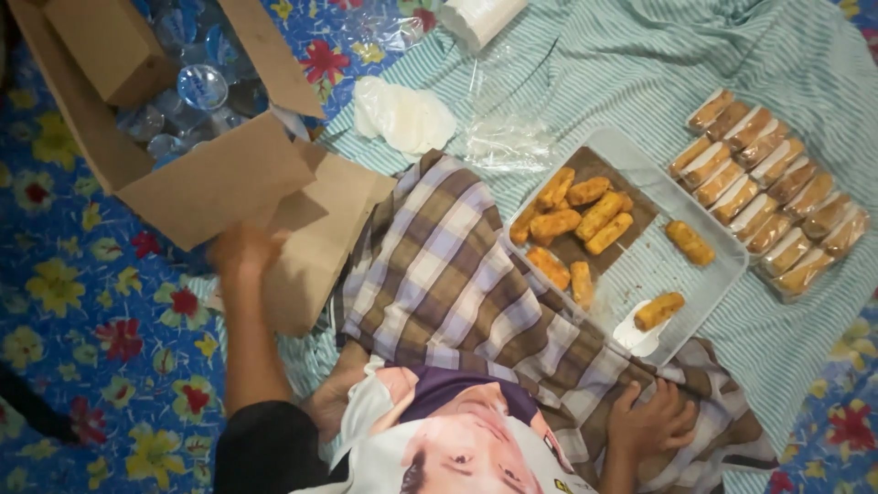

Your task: A person is individually wrapping fried snacks into small plastic bags while sitting on the floor.

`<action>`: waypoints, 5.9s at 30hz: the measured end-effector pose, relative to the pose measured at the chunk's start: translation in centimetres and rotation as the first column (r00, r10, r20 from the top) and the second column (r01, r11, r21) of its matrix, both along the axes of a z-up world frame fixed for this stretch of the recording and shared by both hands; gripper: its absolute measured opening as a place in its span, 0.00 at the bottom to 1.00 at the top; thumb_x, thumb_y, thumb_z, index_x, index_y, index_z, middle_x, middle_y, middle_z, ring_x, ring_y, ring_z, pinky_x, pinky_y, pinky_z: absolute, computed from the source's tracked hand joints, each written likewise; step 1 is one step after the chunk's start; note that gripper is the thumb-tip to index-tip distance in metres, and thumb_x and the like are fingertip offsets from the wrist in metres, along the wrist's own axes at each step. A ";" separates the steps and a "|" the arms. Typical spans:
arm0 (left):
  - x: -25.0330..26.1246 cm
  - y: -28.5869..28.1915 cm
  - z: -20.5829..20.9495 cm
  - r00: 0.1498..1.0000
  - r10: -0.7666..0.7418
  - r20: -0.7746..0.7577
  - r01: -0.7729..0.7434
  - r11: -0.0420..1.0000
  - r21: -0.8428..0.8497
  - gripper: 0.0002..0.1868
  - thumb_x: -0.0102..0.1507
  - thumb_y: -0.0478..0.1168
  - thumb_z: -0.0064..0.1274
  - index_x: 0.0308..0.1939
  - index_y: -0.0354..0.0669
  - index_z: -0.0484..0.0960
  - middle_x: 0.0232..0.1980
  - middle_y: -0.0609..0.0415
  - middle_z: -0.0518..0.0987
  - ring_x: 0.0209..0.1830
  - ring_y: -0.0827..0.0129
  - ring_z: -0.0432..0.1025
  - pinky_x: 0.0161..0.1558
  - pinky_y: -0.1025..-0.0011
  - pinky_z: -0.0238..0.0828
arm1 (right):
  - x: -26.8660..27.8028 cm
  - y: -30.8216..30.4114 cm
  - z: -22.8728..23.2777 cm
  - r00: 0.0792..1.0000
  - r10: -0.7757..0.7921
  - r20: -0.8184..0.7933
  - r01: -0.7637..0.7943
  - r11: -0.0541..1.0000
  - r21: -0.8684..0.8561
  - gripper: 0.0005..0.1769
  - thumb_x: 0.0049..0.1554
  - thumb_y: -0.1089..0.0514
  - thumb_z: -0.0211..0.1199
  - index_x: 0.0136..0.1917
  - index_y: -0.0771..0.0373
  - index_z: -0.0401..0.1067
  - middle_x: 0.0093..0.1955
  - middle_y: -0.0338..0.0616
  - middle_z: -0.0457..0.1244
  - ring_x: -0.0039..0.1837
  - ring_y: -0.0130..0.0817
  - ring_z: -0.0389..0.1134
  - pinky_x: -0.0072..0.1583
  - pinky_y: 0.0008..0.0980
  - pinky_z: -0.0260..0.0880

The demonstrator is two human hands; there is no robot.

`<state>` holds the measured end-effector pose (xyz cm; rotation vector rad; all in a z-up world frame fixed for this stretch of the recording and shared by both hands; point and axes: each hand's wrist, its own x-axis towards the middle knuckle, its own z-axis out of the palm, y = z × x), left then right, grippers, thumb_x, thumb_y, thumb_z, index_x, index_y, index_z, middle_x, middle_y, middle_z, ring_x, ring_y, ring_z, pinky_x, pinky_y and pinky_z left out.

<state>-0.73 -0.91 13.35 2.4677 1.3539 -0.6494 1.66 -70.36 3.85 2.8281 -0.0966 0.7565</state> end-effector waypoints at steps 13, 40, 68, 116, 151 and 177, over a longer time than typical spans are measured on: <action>24.8 -2.4 -15.6 0.725 0.052 0.686 0.007 0.997 -0.082 0.17 0.60 0.49 0.50 0.30 0.39 0.84 0.38 0.39 0.83 0.44 0.35 0.74 0.44 0.43 0.68 | -0.1 0.0 0.0 0.998 -0.054 -0.009 0.054 0.996 -0.071 0.20 0.62 0.46 0.66 0.64 0.53 0.79 0.69 0.32 0.69 0.78 0.46 0.64 0.74 0.52 0.51; 26.1 -2.4 -16.9 0.738 0.123 0.664 0.100 0.953 -0.287 0.27 0.53 0.43 0.48 0.55 0.45 0.87 0.50 0.47 0.85 0.51 0.55 0.78 0.58 0.64 0.71 | -0.1 0.1 -0.1 0.994 -0.099 -0.045 0.093 0.988 -0.120 0.22 0.68 0.41 0.57 0.65 0.52 0.79 0.71 0.32 0.68 0.79 0.44 0.62 0.75 0.52 0.49; 19.0 -29.2 -3.0 0.619 0.679 0.394 0.429 0.128 -0.894 0.09 0.60 0.32 0.63 0.43 0.45 0.82 0.33 0.59 0.78 0.28 0.79 0.73 0.29 0.84 0.72 | 3.0 9.0 8.6 0.983 0.182 -0.016 -0.053 0.369 0.928 0.25 0.63 0.63 0.60 0.72 0.70 0.64 0.67 0.65 0.62 0.71 0.60 0.62 0.71 0.54 0.59; 22.2 -43.7 -1.8 0.418 -0.321 0.850 0.868 0.416 -0.270 0.08 0.60 0.37 0.60 0.43 0.50 0.84 0.29 0.51 0.83 0.28 0.54 0.80 0.33 0.64 0.77 | 6.1 -1.4 6.8 0.949 -0.049 -0.311 0.025 -0.973 0.228 0.26 0.64 0.41 0.55 0.70 0.54 0.69 0.70 0.46 0.65 0.70 0.45 0.66 0.71 0.56 0.65; 16.3 -23.6 -5.9 0.320 -0.311 0.895 0.172 0.948 0.268 0.06 0.74 0.32 0.56 0.51 0.34 0.76 0.46 0.44 0.78 0.34 0.58 0.74 0.34 0.61 0.73 | 7.1 -4.6 3.2 0.922 0.173 0.347 0.244 -0.955 -0.170 0.55 0.62 0.35 0.60 0.85 0.62 0.33 0.85 0.61 0.38 0.83 0.63 0.43 0.78 0.65 0.40; 16.3 -23.0 -6.7 0.312 -0.291 0.904 0.173 0.953 0.247 0.07 0.72 0.31 0.55 0.52 0.34 0.77 0.45 0.46 0.79 0.34 0.60 0.73 0.34 0.62 0.72 | 7.3 -4.5 3.2 0.905 0.192 0.379 0.262 -0.955 -0.141 0.57 0.61 0.34 0.61 0.85 0.61 0.32 0.85 0.61 0.39 0.83 0.62 0.42 0.79 0.63 0.40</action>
